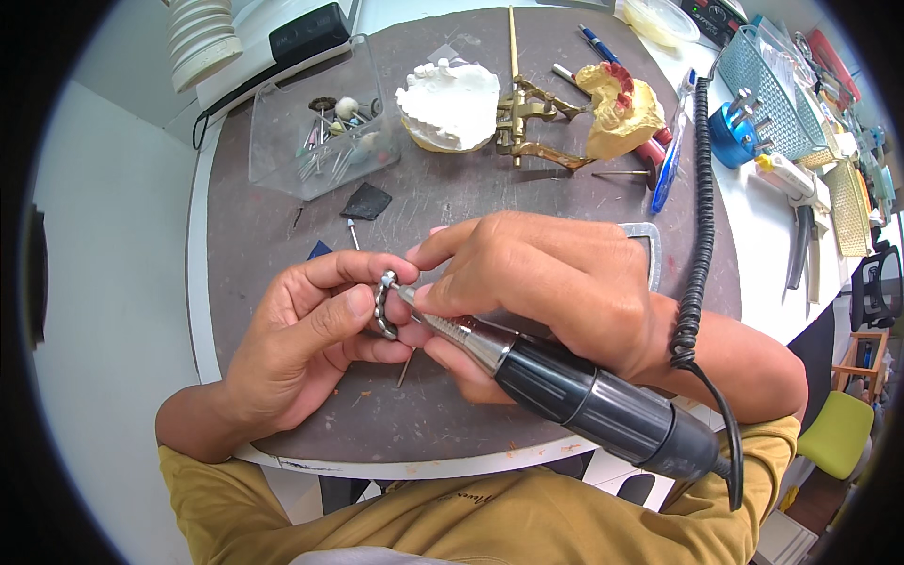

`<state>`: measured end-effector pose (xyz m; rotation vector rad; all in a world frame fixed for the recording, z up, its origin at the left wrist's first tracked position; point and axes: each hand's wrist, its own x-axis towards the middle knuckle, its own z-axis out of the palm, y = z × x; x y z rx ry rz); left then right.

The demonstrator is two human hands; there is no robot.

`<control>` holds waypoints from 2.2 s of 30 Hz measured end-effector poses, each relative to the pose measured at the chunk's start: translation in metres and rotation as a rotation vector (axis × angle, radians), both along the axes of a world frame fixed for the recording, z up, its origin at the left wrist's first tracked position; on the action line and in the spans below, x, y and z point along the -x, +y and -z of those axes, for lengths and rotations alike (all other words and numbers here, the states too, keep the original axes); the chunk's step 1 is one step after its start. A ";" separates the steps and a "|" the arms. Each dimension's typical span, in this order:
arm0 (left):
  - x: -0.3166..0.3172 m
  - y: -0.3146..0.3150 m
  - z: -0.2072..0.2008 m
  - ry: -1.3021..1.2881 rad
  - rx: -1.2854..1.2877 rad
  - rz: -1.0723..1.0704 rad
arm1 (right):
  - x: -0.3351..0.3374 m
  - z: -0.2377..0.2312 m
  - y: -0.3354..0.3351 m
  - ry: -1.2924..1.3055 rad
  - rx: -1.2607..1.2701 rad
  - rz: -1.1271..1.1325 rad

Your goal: The person uses a rotary tool with a cutting disc to grind and shape a small metal dental framework. They hold the appliance with their left hand and operate the tool with their right, carefully smoothing the surface. Later, they switch to a different rotary attachment to continue refining the metal structure.

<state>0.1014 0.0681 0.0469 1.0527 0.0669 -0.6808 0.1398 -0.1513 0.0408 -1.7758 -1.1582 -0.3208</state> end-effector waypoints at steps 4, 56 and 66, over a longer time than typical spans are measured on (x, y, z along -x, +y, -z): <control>0.002 0.000 0.001 0.008 -0.007 -0.035 | 0.002 0.002 -0.008 0.070 0.038 -0.018; 0.001 -0.002 0.000 -0.017 -0.004 -0.030 | 0.002 0.001 -0.007 0.079 0.051 -0.058; 0.002 -0.001 0.001 -0.011 -0.010 -0.031 | 0.000 0.002 -0.007 0.056 0.054 -0.065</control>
